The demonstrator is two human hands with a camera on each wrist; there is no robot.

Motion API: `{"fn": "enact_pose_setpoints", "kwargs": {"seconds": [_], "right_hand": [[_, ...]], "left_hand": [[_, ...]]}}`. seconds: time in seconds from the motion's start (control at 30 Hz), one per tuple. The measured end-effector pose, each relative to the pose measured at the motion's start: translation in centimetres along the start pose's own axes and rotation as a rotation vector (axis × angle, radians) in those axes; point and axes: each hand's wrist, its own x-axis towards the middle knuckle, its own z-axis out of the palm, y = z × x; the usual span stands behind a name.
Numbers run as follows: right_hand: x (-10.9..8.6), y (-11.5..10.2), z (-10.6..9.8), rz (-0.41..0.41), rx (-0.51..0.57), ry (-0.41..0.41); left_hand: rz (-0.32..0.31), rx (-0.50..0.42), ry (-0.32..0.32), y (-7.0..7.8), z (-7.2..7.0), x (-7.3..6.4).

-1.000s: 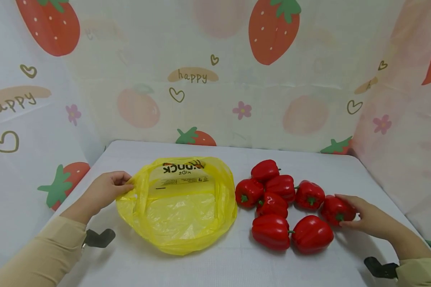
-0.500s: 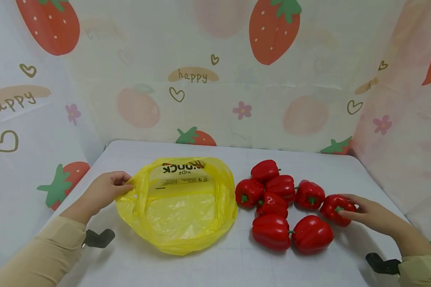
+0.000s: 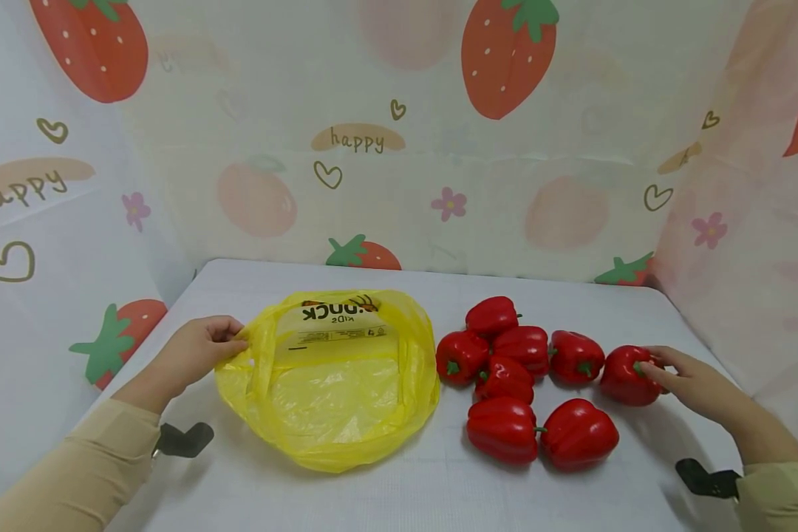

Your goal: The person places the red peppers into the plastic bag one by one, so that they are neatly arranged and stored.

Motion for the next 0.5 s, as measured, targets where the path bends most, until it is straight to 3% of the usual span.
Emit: {"fn": "enact_pose_setpoints", "kwargs": {"seconds": [0.27,0.5], "right_hand": [[0.48,0.51,-0.13,0.075,0.062,-0.02],[0.65,0.35,0.08,0.127,0.0,-0.016]], "left_hand": [[-0.003,0.009,-0.003,-0.09,0.02,0.16],[-0.001,0.017,0.006,-0.23,-0.05,0.08]]}}
